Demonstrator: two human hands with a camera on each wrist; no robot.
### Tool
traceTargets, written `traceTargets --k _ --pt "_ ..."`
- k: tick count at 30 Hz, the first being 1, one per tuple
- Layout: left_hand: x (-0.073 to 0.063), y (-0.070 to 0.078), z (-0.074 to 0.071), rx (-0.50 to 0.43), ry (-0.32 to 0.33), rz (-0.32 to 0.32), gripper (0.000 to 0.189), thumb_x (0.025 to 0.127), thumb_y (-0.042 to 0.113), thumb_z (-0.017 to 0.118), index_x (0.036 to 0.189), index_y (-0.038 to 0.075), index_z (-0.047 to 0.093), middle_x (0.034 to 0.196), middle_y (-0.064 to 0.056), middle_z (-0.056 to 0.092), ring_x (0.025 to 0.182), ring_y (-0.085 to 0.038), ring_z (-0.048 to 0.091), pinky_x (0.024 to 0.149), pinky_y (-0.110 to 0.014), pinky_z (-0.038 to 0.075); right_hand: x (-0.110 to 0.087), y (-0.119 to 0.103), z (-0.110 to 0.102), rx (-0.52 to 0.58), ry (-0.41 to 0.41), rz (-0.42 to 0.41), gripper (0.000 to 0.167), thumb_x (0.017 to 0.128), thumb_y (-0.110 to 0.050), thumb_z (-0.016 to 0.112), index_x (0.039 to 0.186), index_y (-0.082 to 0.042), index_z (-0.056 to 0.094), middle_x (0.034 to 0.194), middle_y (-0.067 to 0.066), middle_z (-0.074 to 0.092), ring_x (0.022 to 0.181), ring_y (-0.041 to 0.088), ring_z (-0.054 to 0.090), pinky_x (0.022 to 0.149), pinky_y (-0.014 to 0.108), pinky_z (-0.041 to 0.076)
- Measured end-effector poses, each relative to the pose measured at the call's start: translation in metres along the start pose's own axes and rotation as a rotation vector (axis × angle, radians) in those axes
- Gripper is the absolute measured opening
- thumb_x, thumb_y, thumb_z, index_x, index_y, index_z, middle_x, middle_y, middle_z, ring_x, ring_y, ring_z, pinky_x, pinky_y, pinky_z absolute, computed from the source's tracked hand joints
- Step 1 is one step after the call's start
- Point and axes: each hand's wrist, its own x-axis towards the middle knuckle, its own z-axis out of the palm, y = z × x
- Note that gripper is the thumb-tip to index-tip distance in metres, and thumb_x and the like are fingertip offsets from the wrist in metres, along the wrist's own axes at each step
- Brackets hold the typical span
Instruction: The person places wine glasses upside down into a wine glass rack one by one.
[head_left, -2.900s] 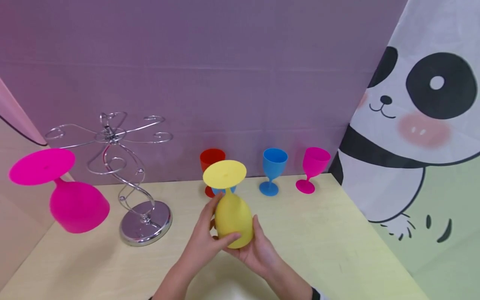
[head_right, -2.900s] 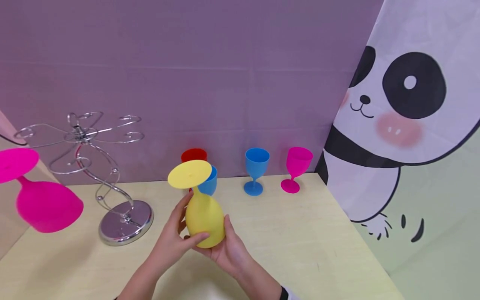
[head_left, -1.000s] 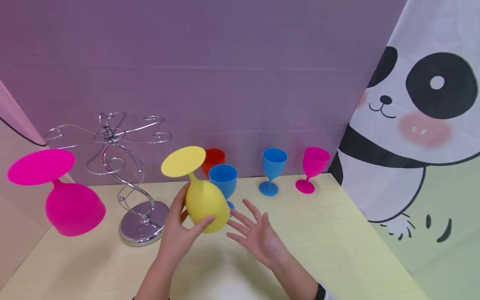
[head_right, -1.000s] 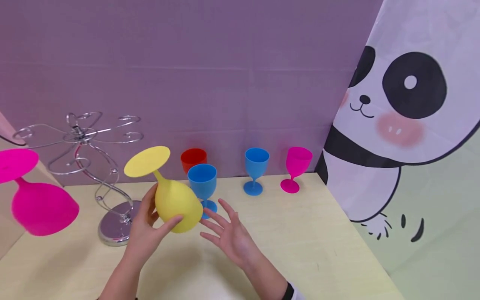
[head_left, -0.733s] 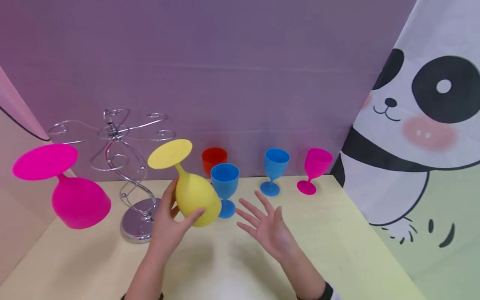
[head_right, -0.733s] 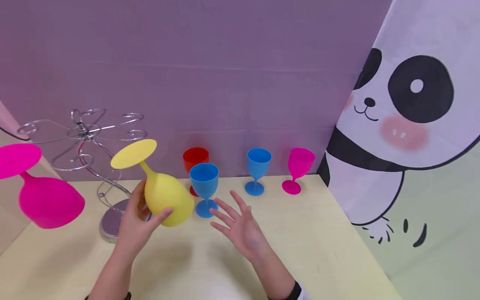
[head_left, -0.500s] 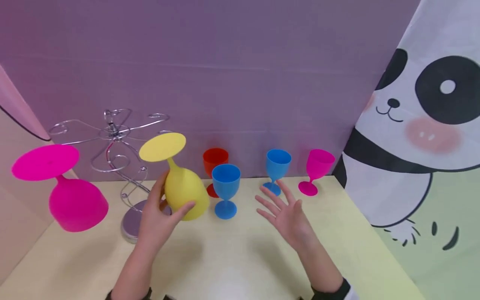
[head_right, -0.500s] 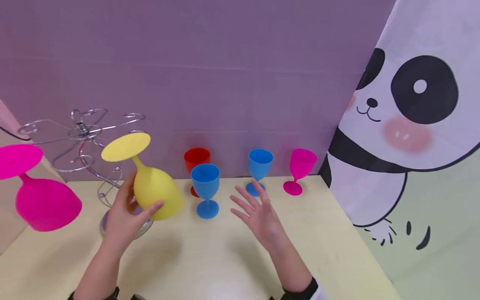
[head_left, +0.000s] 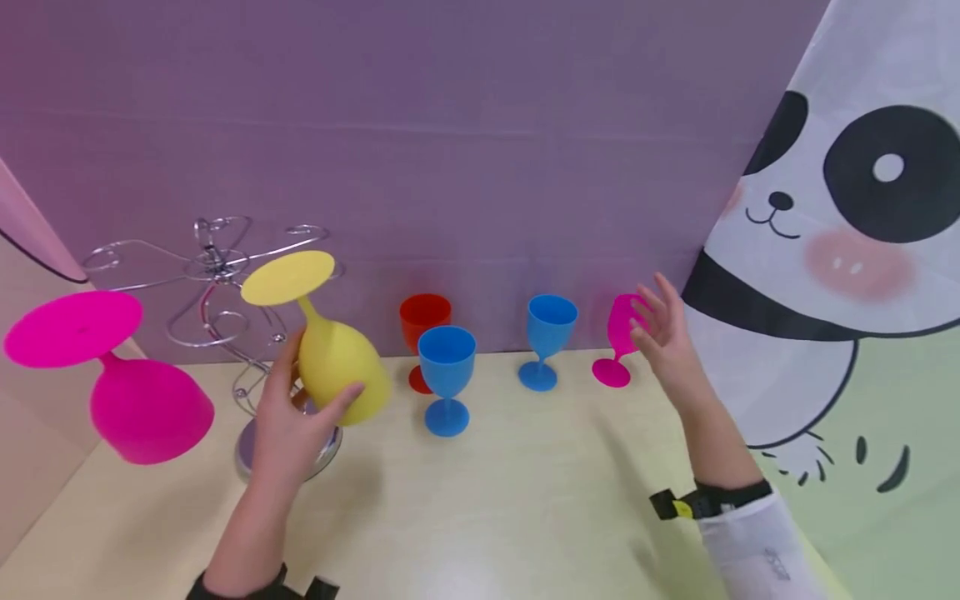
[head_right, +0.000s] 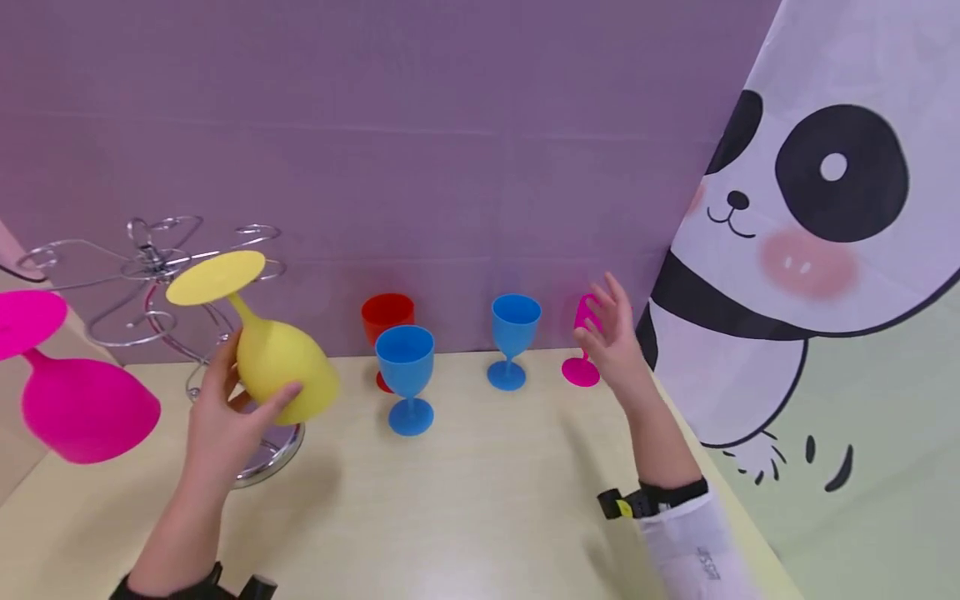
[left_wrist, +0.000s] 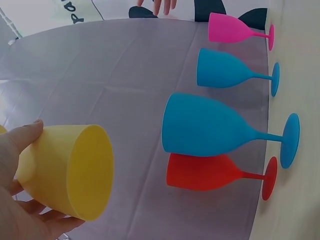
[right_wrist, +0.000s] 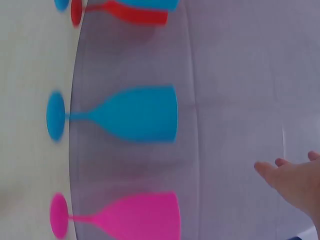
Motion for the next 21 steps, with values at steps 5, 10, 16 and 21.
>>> traceTargets --k 5,10,16,21 --pt "0.003 0.001 -0.002 -0.013 0.029 -0.012 0.093 0.081 0.031 0.078 0.154 0.033 0.021 0.153 -0.004 0.034 0.135 -0.033 0.040 0.100 -0.050 0.047 0.026 0.003 -0.032 -0.425 -0.001 0.013 0.095 0.090 -0.020 0.069 0.156 -0.020 0.001 0.162 0.016 0.004 0.149 0.037 0.003 0.117 0.061 0.010" --pt "0.003 0.002 -0.002 -0.028 0.061 -0.034 0.092 0.082 0.033 0.077 0.154 0.033 0.019 0.155 0.001 0.032 0.135 -0.029 0.040 0.103 -0.048 0.046 0.051 0.017 -0.046 -0.820 -0.091 0.113 0.105 0.083 -0.032 0.076 0.156 -0.015 0.002 0.161 0.022 -0.001 0.147 0.044 0.000 0.107 0.072 0.021" --pt "0.004 0.001 -0.003 -0.065 0.117 -0.064 0.092 0.081 0.029 0.078 0.153 0.035 0.020 0.152 0.000 0.034 0.131 -0.026 0.043 0.103 -0.046 0.046 0.074 0.044 -0.052 -1.034 -0.254 0.206 0.107 0.081 -0.027 0.078 0.156 -0.011 0.004 0.156 0.033 -0.005 0.143 0.054 -0.004 0.108 0.072 0.018" --pt "0.007 0.000 -0.006 -0.082 0.146 -0.072 0.091 0.081 0.032 0.079 0.151 0.041 0.022 0.150 0.000 0.036 0.129 -0.027 0.047 0.100 -0.045 0.048 0.085 0.059 -0.049 -1.116 -0.286 0.227 0.102 0.080 -0.023 0.079 0.154 -0.009 0.011 0.153 0.038 -0.002 0.140 0.059 -0.002 0.109 0.073 0.012"
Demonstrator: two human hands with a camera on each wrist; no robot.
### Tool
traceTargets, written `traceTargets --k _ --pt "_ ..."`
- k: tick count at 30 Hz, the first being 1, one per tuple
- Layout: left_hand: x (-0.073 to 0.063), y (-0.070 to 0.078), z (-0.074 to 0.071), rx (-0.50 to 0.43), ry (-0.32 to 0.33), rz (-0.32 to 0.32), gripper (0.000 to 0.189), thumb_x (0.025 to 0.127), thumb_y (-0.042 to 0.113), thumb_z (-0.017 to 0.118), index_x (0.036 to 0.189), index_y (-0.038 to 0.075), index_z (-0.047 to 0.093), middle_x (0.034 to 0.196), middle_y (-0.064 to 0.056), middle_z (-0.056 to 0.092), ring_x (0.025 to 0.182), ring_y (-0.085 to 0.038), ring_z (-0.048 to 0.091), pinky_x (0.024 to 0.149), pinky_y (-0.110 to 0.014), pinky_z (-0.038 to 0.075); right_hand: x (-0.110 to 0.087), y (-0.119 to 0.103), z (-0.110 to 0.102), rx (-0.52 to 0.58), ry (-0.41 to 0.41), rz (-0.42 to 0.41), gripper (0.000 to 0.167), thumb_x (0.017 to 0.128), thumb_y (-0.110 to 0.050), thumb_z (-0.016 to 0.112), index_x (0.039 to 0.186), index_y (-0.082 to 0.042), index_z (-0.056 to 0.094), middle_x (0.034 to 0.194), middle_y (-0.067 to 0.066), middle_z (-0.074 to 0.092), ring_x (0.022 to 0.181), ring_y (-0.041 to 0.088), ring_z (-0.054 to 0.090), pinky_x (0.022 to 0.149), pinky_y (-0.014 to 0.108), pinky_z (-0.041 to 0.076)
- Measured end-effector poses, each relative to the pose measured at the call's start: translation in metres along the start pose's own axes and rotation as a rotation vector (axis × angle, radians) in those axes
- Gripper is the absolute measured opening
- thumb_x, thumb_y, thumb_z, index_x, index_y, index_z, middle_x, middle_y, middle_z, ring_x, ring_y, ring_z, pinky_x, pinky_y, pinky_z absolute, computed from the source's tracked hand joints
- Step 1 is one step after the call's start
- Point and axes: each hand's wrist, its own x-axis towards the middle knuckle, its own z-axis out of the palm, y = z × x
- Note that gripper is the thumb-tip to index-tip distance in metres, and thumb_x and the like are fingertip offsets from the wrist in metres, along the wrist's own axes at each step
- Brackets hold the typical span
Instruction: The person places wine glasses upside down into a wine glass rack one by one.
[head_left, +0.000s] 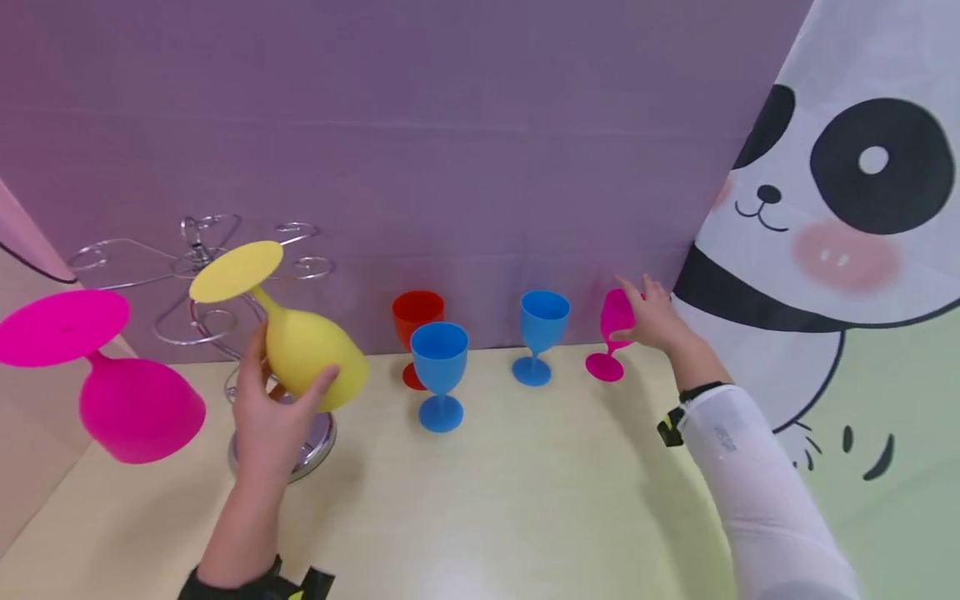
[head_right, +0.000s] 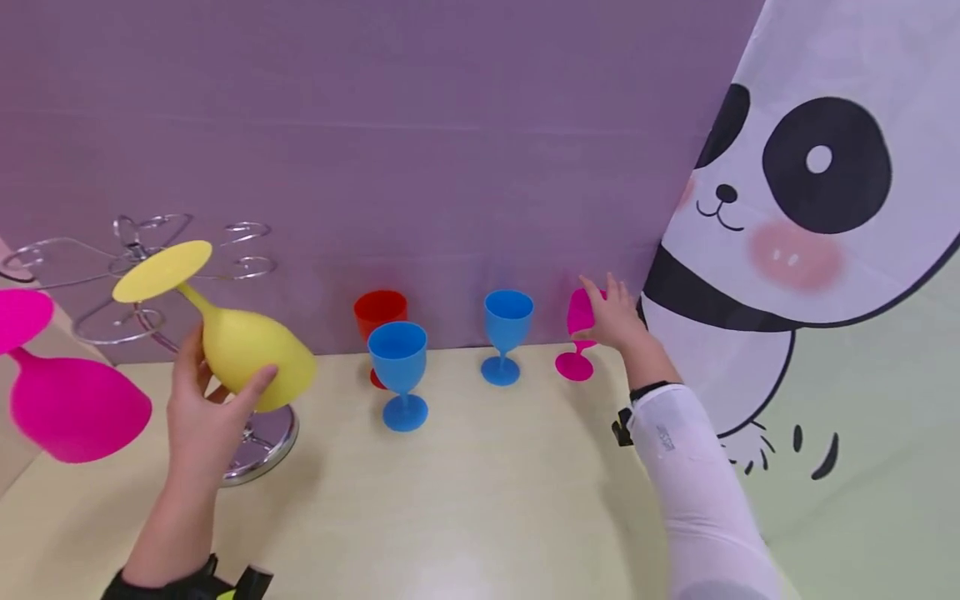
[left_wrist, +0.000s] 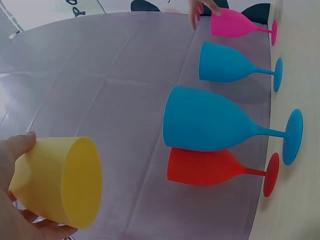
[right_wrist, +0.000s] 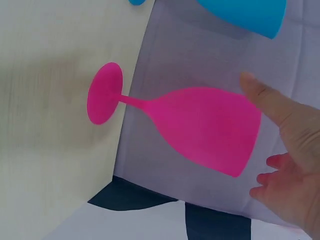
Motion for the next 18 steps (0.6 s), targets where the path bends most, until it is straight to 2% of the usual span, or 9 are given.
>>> traceTargets --k 7,13,18 --pt "-0.001 -0.001 -0.001 0.009 0.014 -0.042 0.090 0.082 0.033 0.077 0.151 0.041 0.020 0.150 0.001 0.035 0.128 -0.026 0.045 0.096 -0.035 0.051 0.010 -0.006 0.013 -0.076 -0.073 0.040 0.098 0.080 -0.022 0.078 0.154 -0.015 0.015 0.154 0.035 -0.003 0.140 0.059 -0.003 0.111 0.072 0.009" --pt "0.001 0.001 -0.002 0.022 0.016 -0.030 0.089 0.083 0.036 0.076 0.151 0.041 0.019 0.151 0.002 0.034 0.133 -0.025 0.041 0.102 -0.045 0.047 0.017 -0.006 0.016 -0.073 -0.082 0.079 0.093 0.080 -0.017 0.076 0.154 -0.018 0.019 0.154 0.034 -0.003 0.140 0.059 -0.005 0.111 0.072 0.008" --pt "0.001 0.002 -0.003 0.019 0.027 -0.004 0.087 0.083 0.032 0.076 0.151 0.039 0.021 0.151 0.003 0.035 0.134 -0.023 0.038 0.107 -0.047 0.043 0.019 0.002 0.016 -0.079 -0.106 0.094 0.089 0.082 -0.015 0.074 0.153 -0.018 0.022 0.153 0.035 0.003 0.139 0.060 0.000 0.109 0.074 0.012"
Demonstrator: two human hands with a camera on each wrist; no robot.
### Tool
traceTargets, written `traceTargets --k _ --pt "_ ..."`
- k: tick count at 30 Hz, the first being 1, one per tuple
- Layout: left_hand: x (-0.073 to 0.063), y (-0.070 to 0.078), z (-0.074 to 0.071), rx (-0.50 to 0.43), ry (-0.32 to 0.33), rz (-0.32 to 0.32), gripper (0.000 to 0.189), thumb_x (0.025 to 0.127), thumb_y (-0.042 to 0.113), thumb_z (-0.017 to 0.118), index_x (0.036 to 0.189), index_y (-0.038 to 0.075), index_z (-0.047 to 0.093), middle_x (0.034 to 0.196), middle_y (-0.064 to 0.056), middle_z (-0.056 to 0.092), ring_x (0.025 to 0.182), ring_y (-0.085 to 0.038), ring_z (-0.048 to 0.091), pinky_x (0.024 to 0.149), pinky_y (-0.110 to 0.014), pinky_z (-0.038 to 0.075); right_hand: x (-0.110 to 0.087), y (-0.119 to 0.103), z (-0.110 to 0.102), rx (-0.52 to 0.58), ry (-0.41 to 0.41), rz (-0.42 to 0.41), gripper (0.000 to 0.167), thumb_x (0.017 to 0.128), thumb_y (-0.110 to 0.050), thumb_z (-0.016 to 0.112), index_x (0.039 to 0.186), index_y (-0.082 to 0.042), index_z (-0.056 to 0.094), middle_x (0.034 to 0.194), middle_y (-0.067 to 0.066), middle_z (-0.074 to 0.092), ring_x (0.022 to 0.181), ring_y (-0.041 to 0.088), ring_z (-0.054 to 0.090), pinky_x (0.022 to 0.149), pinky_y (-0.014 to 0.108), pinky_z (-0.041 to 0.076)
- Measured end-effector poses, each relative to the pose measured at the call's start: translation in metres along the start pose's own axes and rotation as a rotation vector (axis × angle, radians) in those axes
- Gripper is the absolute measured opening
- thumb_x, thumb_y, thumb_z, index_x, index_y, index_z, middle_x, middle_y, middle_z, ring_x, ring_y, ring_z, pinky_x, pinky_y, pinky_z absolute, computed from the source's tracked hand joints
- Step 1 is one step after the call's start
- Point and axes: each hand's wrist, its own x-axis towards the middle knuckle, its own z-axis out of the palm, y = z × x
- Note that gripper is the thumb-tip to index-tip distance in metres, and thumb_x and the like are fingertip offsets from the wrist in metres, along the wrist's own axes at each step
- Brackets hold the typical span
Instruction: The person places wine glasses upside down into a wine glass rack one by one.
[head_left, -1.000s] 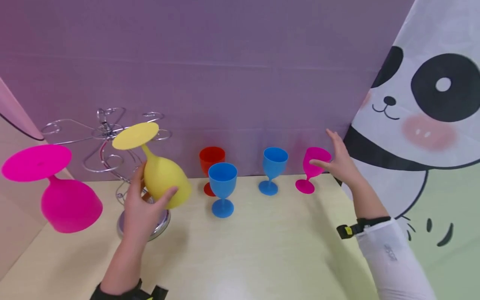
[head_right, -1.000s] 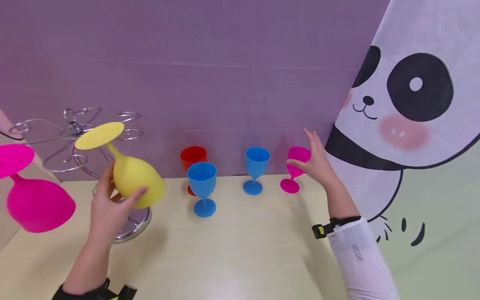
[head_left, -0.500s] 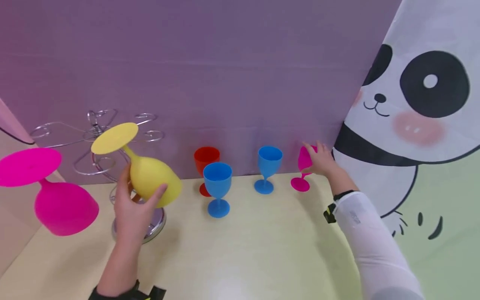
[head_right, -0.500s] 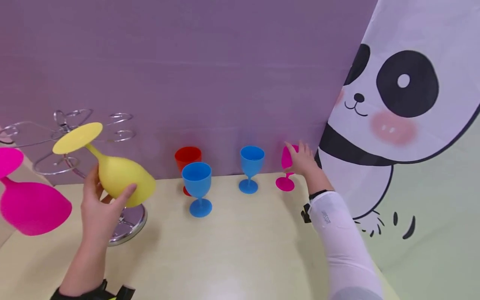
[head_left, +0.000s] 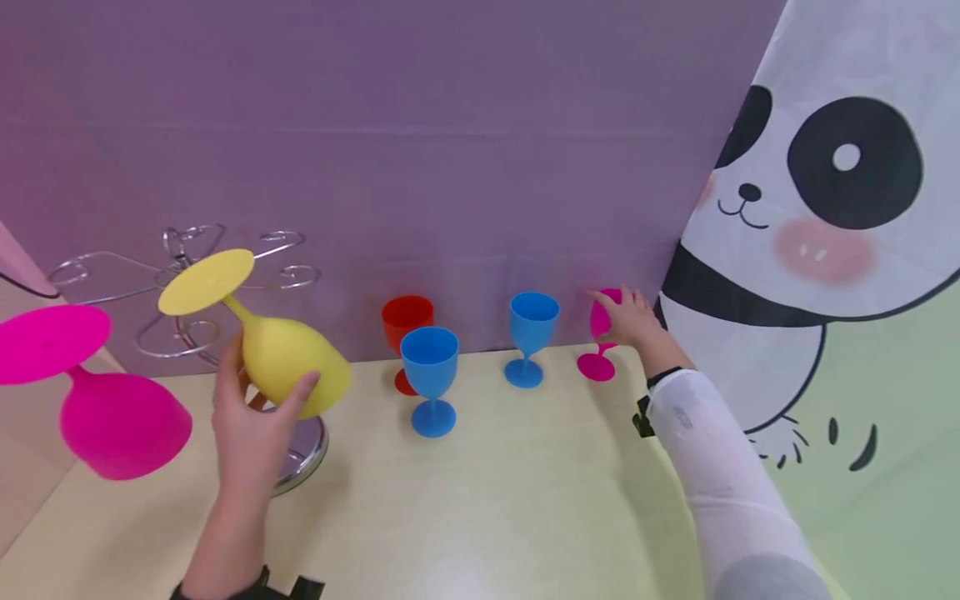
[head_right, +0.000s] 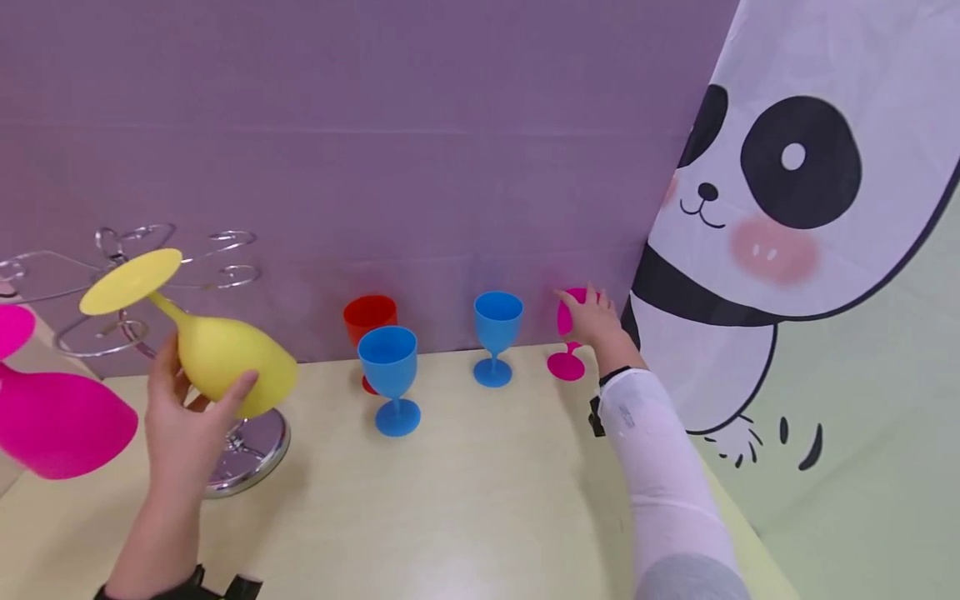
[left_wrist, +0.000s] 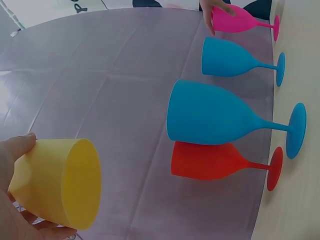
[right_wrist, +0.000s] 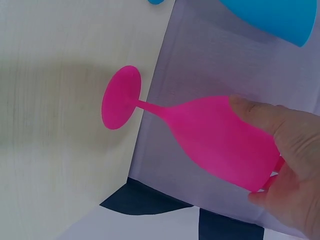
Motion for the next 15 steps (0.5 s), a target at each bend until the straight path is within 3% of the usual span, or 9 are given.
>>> traceTargets --k 7,15 --pt "-0.002 0.001 -0.005 -0.018 0.026 0.044 0.085 0.083 0.025 0.077 0.149 0.039 0.026 0.148 0.005 0.038 0.132 -0.021 0.039 0.108 -0.044 0.043 -0.001 0.000 -0.008 -0.013 -0.047 0.003 0.079 0.086 -0.017 0.069 0.152 -0.016 0.026 0.148 0.036 0.016 0.135 0.060 0.014 0.106 0.074 0.022" --pt "-0.003 -0.004 -0.006 -0.082 0.037 -0.051 0.088 0.082 0.028 0.077 0.149 0.044 0.021 0.150 0.007 0.033 0.130 -0.022 0.040 0.098 -0.028 0.050 -0.002 -0.007 -0.019 -0.059 -0.081 0.014 0.073 0.087 -0.011 0.066 0.151 -0.015 0.030 0.140 0.040 0.027 0.129 0.060 0.022 0.100 0.071 0.033"
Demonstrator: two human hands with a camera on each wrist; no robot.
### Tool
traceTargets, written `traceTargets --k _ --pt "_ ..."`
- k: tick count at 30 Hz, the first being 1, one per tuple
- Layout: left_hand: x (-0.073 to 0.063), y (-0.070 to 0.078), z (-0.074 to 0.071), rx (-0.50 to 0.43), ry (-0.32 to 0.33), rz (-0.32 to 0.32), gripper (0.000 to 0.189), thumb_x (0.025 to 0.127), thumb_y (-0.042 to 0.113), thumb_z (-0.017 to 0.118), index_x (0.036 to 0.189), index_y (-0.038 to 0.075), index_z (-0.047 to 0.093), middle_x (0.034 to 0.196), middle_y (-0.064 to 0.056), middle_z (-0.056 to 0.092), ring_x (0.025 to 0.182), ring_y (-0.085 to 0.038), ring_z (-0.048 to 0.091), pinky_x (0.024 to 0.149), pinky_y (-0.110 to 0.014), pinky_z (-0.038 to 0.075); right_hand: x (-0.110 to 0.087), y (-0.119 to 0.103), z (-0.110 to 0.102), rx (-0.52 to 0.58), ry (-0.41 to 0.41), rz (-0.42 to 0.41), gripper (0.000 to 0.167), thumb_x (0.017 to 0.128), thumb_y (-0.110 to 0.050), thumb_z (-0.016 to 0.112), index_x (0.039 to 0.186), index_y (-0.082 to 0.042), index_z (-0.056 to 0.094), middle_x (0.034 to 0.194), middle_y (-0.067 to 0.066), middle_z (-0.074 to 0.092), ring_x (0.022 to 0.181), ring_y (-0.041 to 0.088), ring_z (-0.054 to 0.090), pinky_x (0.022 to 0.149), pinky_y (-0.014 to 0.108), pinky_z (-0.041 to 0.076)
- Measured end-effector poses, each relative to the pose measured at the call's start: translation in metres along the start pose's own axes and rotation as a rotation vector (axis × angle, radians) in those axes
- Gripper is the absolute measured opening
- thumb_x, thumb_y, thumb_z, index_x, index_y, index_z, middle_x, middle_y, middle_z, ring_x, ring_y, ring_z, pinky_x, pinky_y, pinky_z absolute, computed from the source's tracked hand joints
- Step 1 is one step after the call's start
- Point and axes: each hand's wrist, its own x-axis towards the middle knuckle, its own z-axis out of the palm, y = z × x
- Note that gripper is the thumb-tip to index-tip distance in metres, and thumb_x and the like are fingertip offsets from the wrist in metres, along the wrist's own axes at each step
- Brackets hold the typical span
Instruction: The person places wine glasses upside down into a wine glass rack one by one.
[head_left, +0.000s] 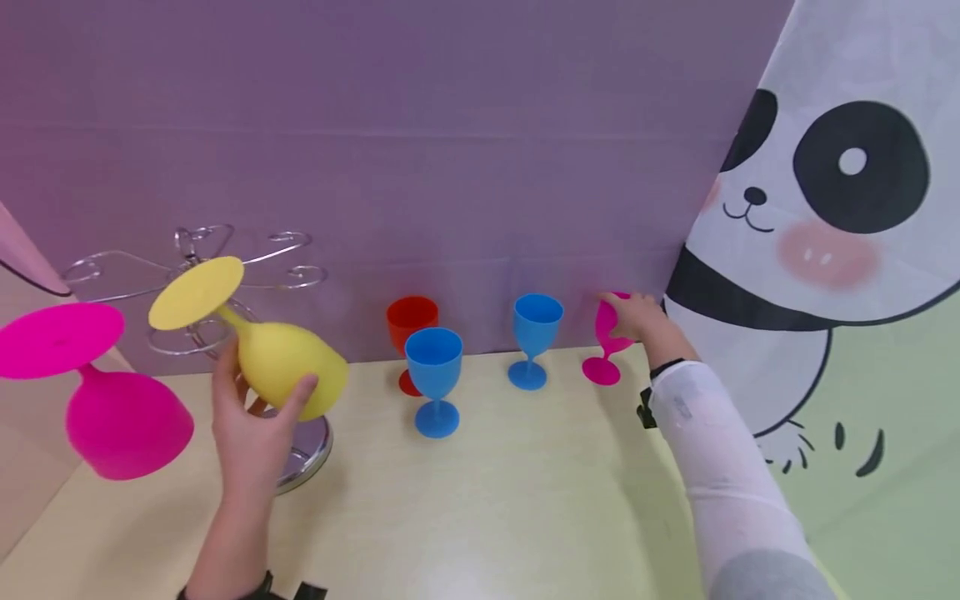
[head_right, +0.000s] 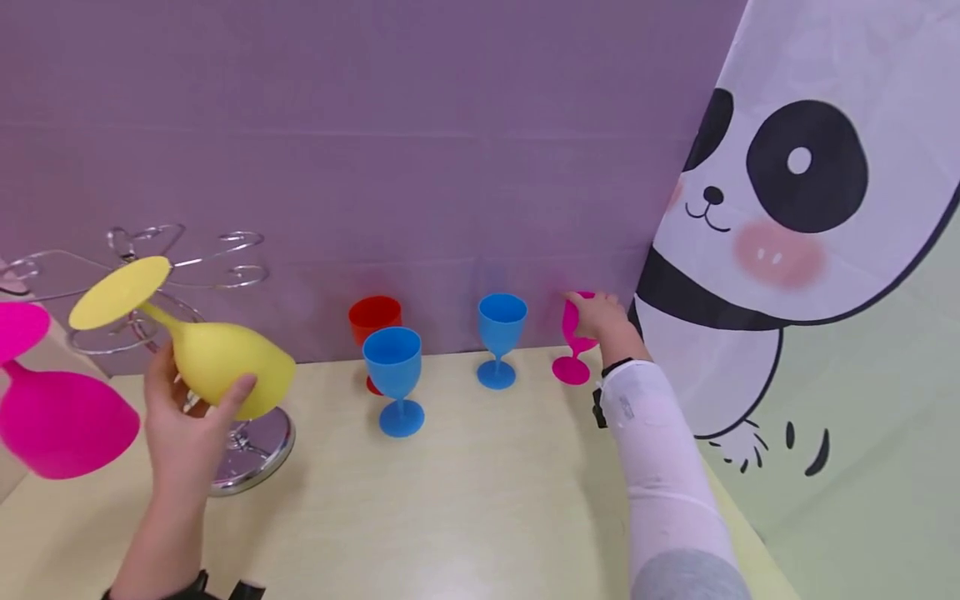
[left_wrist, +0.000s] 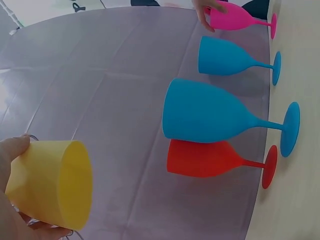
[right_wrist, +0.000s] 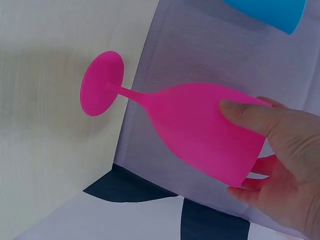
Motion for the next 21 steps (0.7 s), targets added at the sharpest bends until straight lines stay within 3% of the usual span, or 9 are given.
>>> traceTargets --k 6,14,17,21 --pt "0.0008 -0.0011 -0.0043 0.038 0.042 0.003 0.085 0.083 0.030 0.076 0.149 0.041 0.023 0.152 0.007 0.032 0.133 -0.023 0.039 0.101 -0.034 0.049 0.0011 -0.0002 -0.0002 -0.050 -0.002 -0.004 0.073 0.086 -0.011 0.067 0.149 -0.015 0.032 0.137 0.043 0.028 0.127 0.060 0.025 0.099 0.069 0.036" --pt "-0.0015 0.0011 -0.0087 0.009 0.087 0.002 0.083 0.084 0.027 0.076 0.148 0.038 0.025 0.152 0.008 0.031 0.133 -0.021 0.038 0.102 -0.029 0.048 0.0000 -0.0009 -0.0004 -0.053 -0.006 0.027 0.072 0.087 -0.010 0.066 0.149 -0.016 0.031 0.138 0.041 0.028 0.128 0.058 0.025 0.100 0.067 0.037" --pt "-0.0037 0.0011 -0.0087 -0.023 0.106 0.000 0.083 0.084 0.026 0.076 0.148 0.037 0.024 0.152 0.008 0.029 0.134 -0.020 0.035 0.106 -0.035 0.045 0.0007 0.0000 -0.0007 -0.046 -0.006 0.031 0.074 0.086 -0.010 0.067 0.150 -0.015 0.030 0.138 0.041 0.027 0.128 0.059 0.025 0.100 0.068 0.037" --pt "-0.0063 0.0001 -0.0089 -0.108 0.142 0.014 0.085 0.081 0.022 0.078 0.147 0.035 0.026 0.150 0.008 0.031 0.131 -0.019 0.036 0.105 -0.031 0.046 0.0037 0.0019 -0.0014 -0.048 0.001 0.029 0.076 0.085 -0.011 0.069 0.150 -0.014 0.029 0.137 0.041 0.029 0.127 0.058 0.026 0.099 0.068 0.037"
